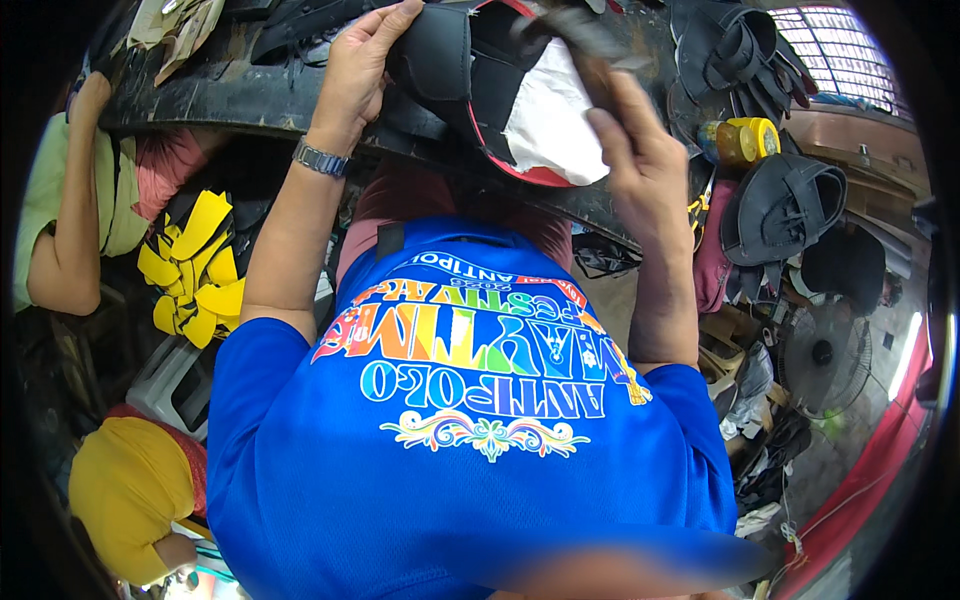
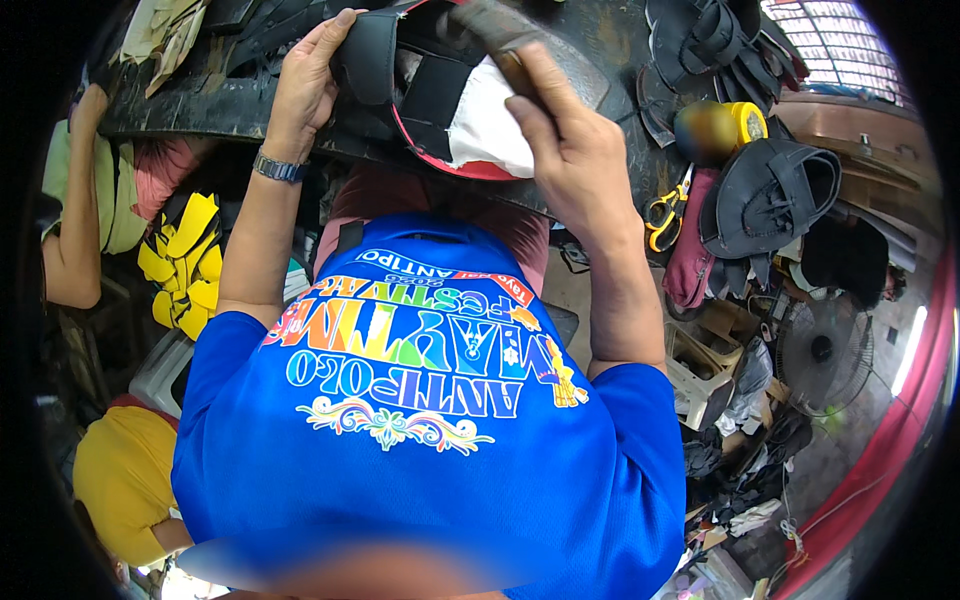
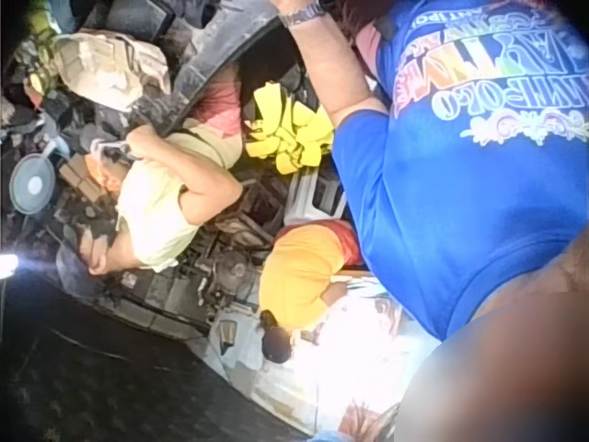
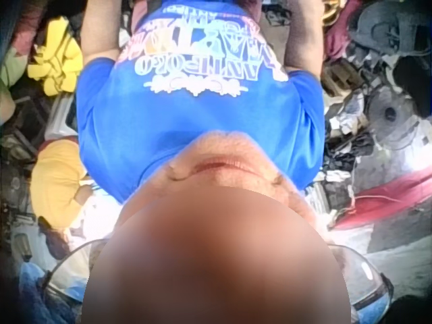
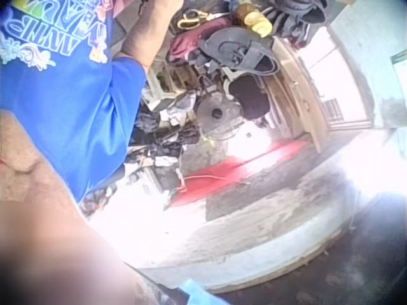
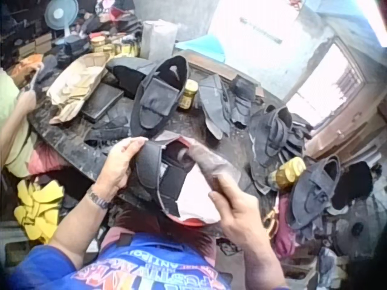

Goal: The person assembles black slipper uppers by hand, attaching small black fabric pieces to the vamp area and repeatedly inspecting the fit and alignment. The person handles multiple slipper uppers one at a time, turning them over and adjusting the attached pieces.

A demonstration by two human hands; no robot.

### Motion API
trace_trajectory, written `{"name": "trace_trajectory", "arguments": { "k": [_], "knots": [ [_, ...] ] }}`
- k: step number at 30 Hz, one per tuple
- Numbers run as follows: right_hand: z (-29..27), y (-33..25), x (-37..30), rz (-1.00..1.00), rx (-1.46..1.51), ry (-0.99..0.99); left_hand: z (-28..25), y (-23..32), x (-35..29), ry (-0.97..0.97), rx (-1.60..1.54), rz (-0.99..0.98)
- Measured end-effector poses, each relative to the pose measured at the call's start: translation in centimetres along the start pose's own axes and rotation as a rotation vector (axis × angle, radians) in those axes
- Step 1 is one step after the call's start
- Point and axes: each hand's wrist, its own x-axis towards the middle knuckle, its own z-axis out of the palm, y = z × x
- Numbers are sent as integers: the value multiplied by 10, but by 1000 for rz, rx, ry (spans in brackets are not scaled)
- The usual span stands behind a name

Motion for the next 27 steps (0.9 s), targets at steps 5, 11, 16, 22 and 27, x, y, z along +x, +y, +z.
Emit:
{"name": "trace_trajectory", "arguments": {
  "k": [5, 11, 16, 22, 27],
  "knots": [
    [23, -5, 10, 179, -333, -351, 2, 3, 0, -44, 6, 26],
    [7, -1, 13, 0, -59, -220, -3, 1, -2, -16, -29, 15],
    [18, 4, -5, 110, -98, -78, -21, 2, -3, -61, -77, -37],
    [-3, 1, 1, 106, -42, -53, -18, 2, 0, -44, -45, -40],
    [16, -1, 2, 191, -236, -306, -19, 2, -3, -42, -57, -37]
  ]
}}
